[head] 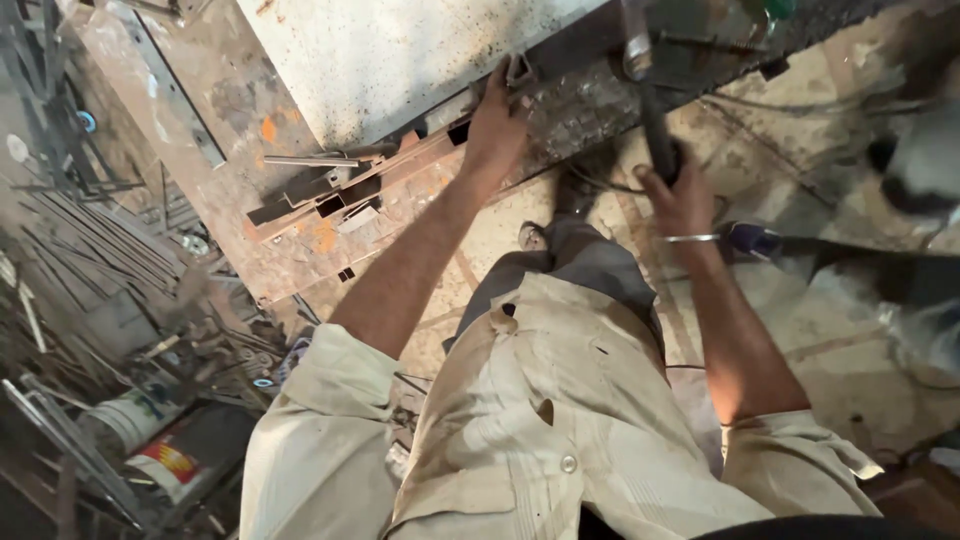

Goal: The person is using a welding torch to join metal pieces together for a furniture frame.

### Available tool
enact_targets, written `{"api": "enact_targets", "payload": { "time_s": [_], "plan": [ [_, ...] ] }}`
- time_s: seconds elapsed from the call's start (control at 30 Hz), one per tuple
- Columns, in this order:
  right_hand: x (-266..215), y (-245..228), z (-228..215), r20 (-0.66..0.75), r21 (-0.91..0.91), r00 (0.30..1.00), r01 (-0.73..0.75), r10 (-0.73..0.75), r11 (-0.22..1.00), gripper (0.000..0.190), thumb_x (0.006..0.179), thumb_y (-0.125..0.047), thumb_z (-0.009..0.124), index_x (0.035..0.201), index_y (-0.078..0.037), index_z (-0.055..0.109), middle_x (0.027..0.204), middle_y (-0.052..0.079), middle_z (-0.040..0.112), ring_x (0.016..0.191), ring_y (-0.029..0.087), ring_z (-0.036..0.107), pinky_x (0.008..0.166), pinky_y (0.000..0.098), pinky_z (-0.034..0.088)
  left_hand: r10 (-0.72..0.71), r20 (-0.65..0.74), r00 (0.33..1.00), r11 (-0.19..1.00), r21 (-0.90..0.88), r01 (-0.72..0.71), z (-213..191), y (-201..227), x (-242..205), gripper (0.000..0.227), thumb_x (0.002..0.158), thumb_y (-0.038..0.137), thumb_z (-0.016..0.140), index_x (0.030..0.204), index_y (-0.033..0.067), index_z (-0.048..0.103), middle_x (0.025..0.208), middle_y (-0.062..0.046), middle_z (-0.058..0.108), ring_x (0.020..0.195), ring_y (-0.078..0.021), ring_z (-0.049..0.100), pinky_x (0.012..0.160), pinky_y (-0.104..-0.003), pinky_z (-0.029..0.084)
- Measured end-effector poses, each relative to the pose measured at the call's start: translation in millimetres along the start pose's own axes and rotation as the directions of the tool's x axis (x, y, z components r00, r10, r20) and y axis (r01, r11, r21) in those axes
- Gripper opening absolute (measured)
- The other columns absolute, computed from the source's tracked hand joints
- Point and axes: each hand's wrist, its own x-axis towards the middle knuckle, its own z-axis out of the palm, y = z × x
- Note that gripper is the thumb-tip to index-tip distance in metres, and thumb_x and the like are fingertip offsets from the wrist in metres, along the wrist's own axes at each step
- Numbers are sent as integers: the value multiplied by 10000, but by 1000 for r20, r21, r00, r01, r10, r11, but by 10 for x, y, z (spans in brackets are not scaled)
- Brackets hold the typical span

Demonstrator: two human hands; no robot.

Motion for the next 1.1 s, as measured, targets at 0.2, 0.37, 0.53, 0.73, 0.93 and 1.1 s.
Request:
{"api": "enact_targets", "payload": {
  "time_s": [0.2,0.37,0.53,0.73,0.93,1.1],
  "plan": [
    [-306,48,116,116,-265,987,140,-112,954,578,1016,-435,749,1388,-20,596,1012,220,729,906,412,713,742,479,549,5,151,989,978,-209,27,49,-492,244,748,978,-27,462,1633,158,153,1522,-160,555,873,-208,733,791,-388,639],
    [-370,44,217,253,-202,962,-49,100,978,565,983,-513,688,1308,-53,640,819,157,721,775,315,734,671,440,542,102,171,980,995,-29,-99,-94,-536,239,677,1062,93,472,1664,178,175,1278,-202,732,794,-201,782,709,-364,621],
    [-423,-36,473,318,-78,936,-134,152,988,552,986,-483,666,1288,-24,619,721,110,688,650,214,708,594,372,527,175,169,970,983,-80,-163,-159,-423,173,536,1024,103,527,1509,56,303,1260,-162,690,774,-237,812,673,-364,637],
    [-427,-266,649,308,167,937,-225,166,960,528,1007,-443,671,1283,3,603,689,36,619,580,134,611,515,314,483,161,153,975,987,-47,-155,-148,-419,222,314,1020,139,542,1283,-21,481,1034,-171,747,743,-240,818,645,-384,618],
    [-367,-407,722,283,179,938,-256,199,950,487,1004,-462,675,1190,-13,639,681,25,606,566,118,589,502,308,452,198,164,966,980,-5,-200,-165,-409,183,387,1026,115,492,1392,-8,459,1077,-195,737,769,-226,828,692,-386,626],
    [-355,-462,753,240,85,953,-211,185,974,490,984,-517,674,1104,-44,631,670,47,628,566,124,611,507,327,452,263,181,948,964,-7,-266,-158,-426,195,442,1060,138,488,1469,6,387,1307,-201,666,806,-217,824,722,-377,647]
  ]
}}
